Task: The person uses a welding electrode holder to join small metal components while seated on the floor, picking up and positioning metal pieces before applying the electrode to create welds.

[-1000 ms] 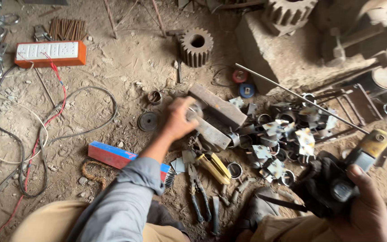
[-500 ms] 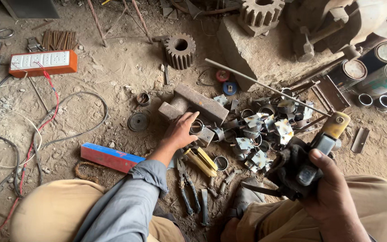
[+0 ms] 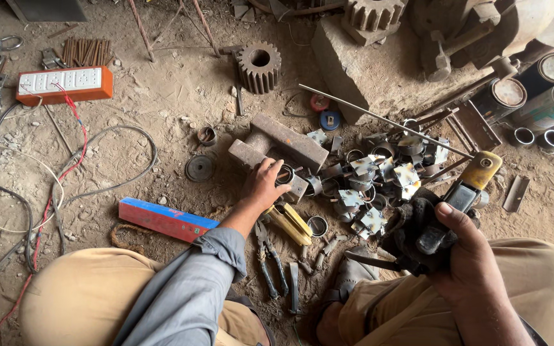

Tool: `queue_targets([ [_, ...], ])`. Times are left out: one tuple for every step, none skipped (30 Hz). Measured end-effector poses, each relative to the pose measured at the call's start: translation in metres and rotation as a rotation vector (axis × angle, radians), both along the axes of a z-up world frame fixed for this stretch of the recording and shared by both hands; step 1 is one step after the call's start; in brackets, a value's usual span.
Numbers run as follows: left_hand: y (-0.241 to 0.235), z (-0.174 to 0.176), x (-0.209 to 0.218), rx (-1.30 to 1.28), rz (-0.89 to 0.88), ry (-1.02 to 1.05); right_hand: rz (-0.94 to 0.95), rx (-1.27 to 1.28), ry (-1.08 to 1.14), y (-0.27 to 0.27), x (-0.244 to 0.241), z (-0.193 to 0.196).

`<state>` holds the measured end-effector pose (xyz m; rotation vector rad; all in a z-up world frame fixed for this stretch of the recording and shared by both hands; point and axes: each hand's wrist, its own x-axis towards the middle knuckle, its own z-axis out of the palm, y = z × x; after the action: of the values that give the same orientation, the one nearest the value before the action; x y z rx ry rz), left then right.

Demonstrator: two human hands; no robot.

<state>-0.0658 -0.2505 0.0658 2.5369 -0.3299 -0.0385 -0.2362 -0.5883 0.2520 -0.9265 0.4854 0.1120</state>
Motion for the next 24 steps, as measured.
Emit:
queue_targets([
  [-0.001, -0.001, -0.001, -0.004, 0.006, -0.001, -0.003, -0.001, -0.002, 0.001, -0.001, 0.001],
  [-0.003, -0.001, -0.001, -0.007, 0.013, -0.002, -0.005, -0.002, -0.006, 0.002, -0.001, 0.002],
  [-0.004, 0.001, -0.001, -0.011, 0.019, -0.004, -0.010, -0.008, 0.003, 0.003, 0.000, 0.004],
  [-0.005, 0.002, -0.002, 0.030, 0.013, 0.013, -0.016, -0.016, 0.013, 0.003, -0.001, 0.005],
  [-0.006, 0.004, -0.003, 0.071, 0.007, 0.031, -0.022, -0.024, 0.022, 0.004, -0.001, 0.006],
  [-0.006, 0.005, -0.003, 0.112, 0.002, 0.048, -0.023, -0.019, 0.022, 0.005, -0.001, 0.007],
  [-0.008, 0.006, -0.003, 0.158, -0.036, -0.014, -0.024, -0.015, 0.021, 0.006, -0.002, 0.008],
  [-0.008, 0.006, -0.003, 0.206, -0.074, -0.075, -0.025, -0.009, 0.020, 0.006, -0.002, 0.008],
  [-0.008, 0.006, -0.003, 0.253, -0.112, -0.137, -0.025, -0.008, 0.019, 0.006, -0.002, 0.007],
  [-0.009, 0.005, -0.004, 0.263, -0.113, -0.127, -0.025, -0.007, 0.018, 0.006, -0.002, 0.007],
  [-0.011, 0.004, -0.005, 0.273, -0.115, -0.117, -0.025, -0.006, 0.017, 0.005, -0.002, 0.006],
  [-0.012, 0.003, -0.005, 0.284, -0.117, -0.108, -0.021, -0.006, 0.011, 0.005, -0.002, 0.006],
  [-0.012, 0.002, -0.004, 0.300, -0.122, -0.114, -0.017, -0.006, 0.006, 0.005, -0.001, 0.006],
  [-0.012, 0.001, -0.003, 0.315, -0.128, -0.119, -0.013, -0.007, 0.001, 0.004, -0.001, 0.005],
  [-0.012, -0.001, -0.002, 0.329, -0.133, -0.125, -0.015, -0.012, 0.010, 0.005, -0.001, 0.005],
  [-0.012, -0.002, -0.002, 0.321, -0.136, -0.130, -0.018, -0.018, 0.018, 0.005, -0.001, 0.006],
  [-0.010, -0.003, -0.002, 0.312, -0.138, -0.135, -0.020, -0.023, 0.027, 0.005, -0.001, 0.006],
  [-0.009, -0.005, -0.002, 0.303, -0.141, -0.140, -0.018, -0.024, 0.022, 0.005, -0.001, 0.006],
  [-0.009, -0.006, -0.002, 0.288, -0.145, -0.161, -0.016, -0.024, 0.018, 0.005, -0.001, 0.007],
  [-0.008, -0.007, -0.003, 0.275, -0.148, -0.181, -0.014, -0.024, 0.013, 0.006, -0.001, 0.006],
  [-0.008, -0.007, -0.003, 0.261, -0.151, -0.202, -0.013, -0.022, 0.011, 0.005, -0.001, 0.006],
  [-0.007, -0.007, -0.003, 0.263, -0.151, -0.196, -0.012, -0.022, 0.009, 0.005, -0.001, 0.006],
  [-0.005, -0.005, -0.002, 0.266, -0.150, -0.189, -0.011, -0.021, 0.008, 0.005, -0.001, 0.005],
  [-0.005, -0.004, -0.002, 0.268, -0.149, -0.183, -0.011, -0.017, 0.006, 0.004, -0.001, 0.004],
])
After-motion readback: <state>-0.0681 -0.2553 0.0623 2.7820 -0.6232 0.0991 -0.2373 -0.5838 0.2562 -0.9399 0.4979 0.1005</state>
